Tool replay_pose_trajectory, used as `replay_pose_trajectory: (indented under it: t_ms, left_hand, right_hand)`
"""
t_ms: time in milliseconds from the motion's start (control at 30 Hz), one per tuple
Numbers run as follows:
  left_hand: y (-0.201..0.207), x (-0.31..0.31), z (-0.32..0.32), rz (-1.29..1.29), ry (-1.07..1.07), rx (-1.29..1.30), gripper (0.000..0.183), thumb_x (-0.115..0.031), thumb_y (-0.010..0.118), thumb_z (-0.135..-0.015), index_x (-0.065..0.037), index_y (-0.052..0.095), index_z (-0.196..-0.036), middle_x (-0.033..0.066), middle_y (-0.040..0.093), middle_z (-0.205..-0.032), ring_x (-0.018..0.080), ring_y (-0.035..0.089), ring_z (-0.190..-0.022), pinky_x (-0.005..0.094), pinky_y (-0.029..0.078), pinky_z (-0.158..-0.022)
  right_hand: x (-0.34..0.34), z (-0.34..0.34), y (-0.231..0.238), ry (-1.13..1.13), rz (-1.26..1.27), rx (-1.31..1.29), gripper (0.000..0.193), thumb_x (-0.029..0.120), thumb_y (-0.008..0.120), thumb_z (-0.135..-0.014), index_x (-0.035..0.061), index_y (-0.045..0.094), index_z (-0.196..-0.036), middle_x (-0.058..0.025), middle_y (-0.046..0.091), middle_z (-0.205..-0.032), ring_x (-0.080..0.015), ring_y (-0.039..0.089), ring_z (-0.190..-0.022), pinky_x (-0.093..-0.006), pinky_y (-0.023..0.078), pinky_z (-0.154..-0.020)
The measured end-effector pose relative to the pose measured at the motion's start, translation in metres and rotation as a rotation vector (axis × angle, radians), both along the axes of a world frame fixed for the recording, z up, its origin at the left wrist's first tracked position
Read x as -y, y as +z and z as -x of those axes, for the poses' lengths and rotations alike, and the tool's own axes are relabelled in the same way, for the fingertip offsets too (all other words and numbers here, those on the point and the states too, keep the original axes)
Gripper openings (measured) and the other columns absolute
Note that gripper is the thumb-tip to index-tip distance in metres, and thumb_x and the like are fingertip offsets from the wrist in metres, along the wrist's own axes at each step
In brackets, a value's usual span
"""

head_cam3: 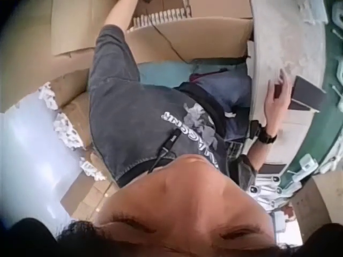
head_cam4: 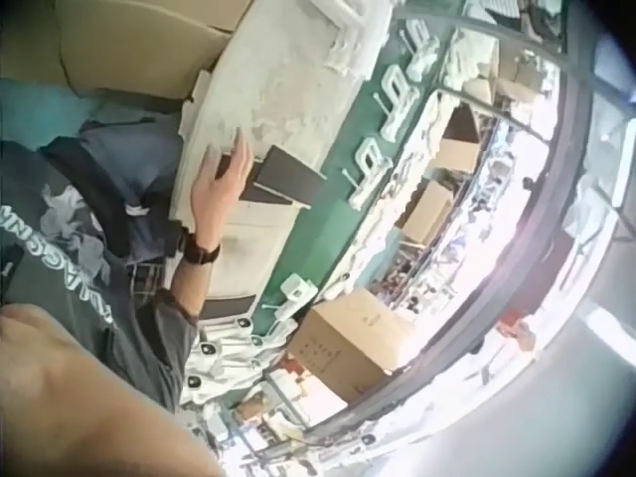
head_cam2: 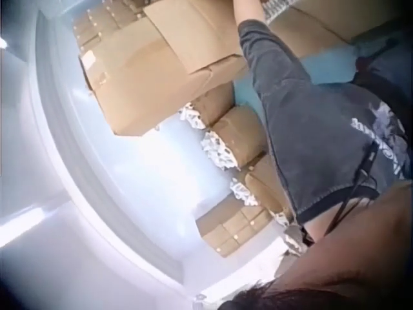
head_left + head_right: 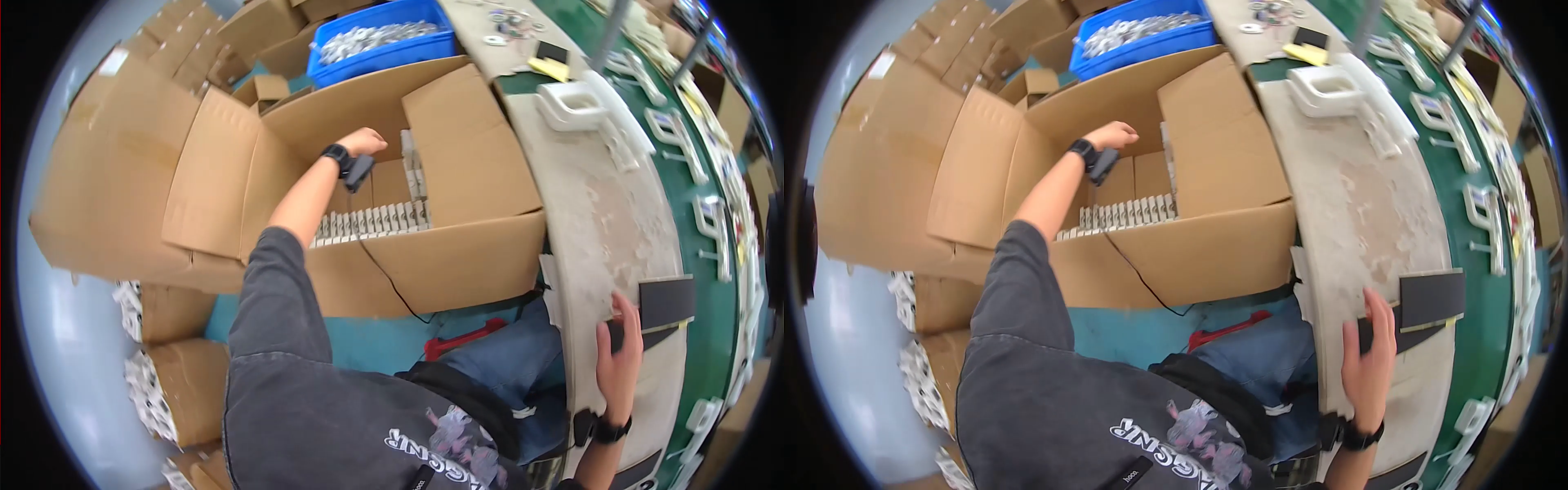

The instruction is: The person picks up a white plastic housing from a box, peels the backing off a black foam pad, and sticks the pad onto the housing. They then press a second white housing piece onto the first and stack the assembled unit onto a pile.

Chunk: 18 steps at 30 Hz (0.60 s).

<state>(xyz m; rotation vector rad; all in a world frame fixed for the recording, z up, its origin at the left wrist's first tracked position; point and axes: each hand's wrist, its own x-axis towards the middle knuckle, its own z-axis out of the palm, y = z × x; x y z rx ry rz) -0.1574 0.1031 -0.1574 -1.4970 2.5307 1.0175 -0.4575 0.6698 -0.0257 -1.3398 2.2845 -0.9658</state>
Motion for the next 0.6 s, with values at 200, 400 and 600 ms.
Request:
replay_pose_trajectory:
  t_ms: [200, 400, 600]
  left_hand:
    - [-0.097, 0.002, 0.03, -0.089, 0.028, 0.44, 0.102, -0.068, 0.076, -0.072, 0.002, 0.049, -0.142, 0.0251, 0.059, -0.133, 0.0359, 0.061, -0.118, 0.0362, 0.05, -0.099]
    - [-0.181, 0.036, 0.075, 0.148, 0.067, 0.202, 0.124, -0.053, 0.088, -0.066, -0.007, 0.017, -0.157, 0.0216, 0.021, -0.159, 0.0424, 0.015, -0.149, 0.068, 0.026, -0.114]
    - [-0.229, 0.067, 0.083, 0.474, -0.222, 0.253, 0.098, -0.045, 0.078, -0.077, -0.016, 0.029, -0.156, 0.0167, 0.022, -0.159, 0.0383, 0.017, -0.149, 0.0751, 0.029, -0.107]
  right_hand:
    - [0.115, 0.026, -0.082, -0.009, -0.098, -0.395, 0.055, 0.017, 0.055, -0.101, 0.005, 0.039, -0.152, -0.0191, 0.034, -0.159, -0.0385, 0.029, -0.147, -0.0462, 0.023, -0.12]
    - [0.126, 0.013, -0.089, -0.039, -0.244, -0.566, 0.054, 0.021, 0.049, -0.103, 0.0063, 0.037, -0.154, -0.0163, 0.031, -0.162, -0.0369, 0.024, -0.149, -0.0485, 0.017, -0.121]
    - [0.13, 0.011, -0.087, -0.06, -0.342, -0.549, 0.056, 0.022, 0.046, -0.101, 0.0033, 0.037, -0.153, -0.0179, 0.031, -0.161, -0.0389, 0.023, -0.149, -0.0504, 0.018, -0.12]
